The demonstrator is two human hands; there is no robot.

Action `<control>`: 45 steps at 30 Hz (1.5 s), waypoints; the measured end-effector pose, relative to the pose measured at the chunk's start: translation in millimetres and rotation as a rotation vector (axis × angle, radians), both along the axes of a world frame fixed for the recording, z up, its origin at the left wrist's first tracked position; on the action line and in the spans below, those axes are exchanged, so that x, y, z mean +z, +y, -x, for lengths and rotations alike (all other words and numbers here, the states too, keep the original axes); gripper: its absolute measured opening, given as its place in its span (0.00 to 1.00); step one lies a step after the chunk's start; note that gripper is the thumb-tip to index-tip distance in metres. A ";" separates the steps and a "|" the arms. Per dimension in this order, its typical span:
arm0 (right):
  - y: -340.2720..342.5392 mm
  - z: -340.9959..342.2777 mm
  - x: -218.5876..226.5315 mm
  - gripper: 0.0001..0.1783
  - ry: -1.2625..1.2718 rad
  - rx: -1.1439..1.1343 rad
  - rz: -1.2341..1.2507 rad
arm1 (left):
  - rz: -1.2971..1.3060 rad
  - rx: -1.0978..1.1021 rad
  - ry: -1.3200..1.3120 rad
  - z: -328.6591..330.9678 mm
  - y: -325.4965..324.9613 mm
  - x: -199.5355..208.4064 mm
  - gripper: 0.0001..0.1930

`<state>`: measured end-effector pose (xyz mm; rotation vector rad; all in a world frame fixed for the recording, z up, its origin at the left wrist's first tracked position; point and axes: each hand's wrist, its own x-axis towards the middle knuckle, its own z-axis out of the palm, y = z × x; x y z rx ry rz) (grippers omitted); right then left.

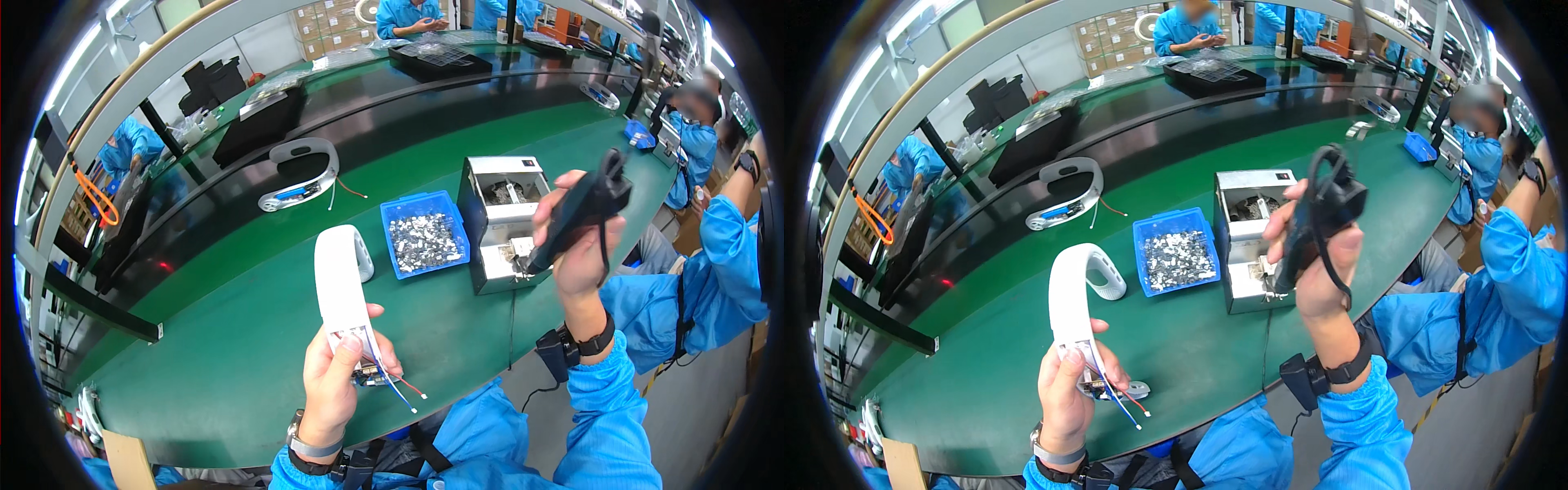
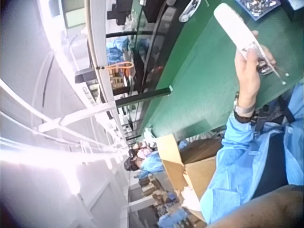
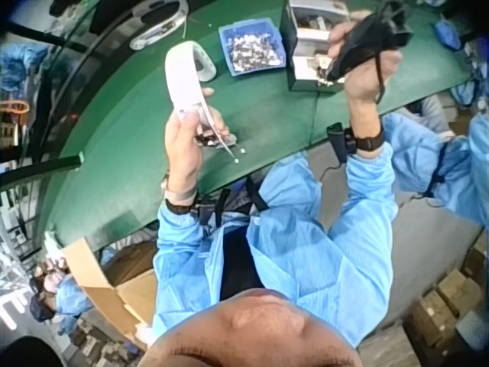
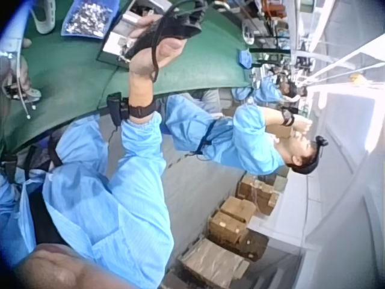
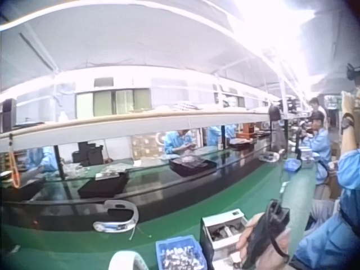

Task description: Assemble wires and components into a white curved plastic electronic housing unit and secure them using an electric screwdriver.

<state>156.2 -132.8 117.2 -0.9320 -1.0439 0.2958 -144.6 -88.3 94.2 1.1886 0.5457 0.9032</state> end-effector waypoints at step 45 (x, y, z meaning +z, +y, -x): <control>0.2 135.6 94.7 0.37 0.211 0.480 -0.271 | 0.054 0.052 0.004 -11.2 -10.1 8.0 0.22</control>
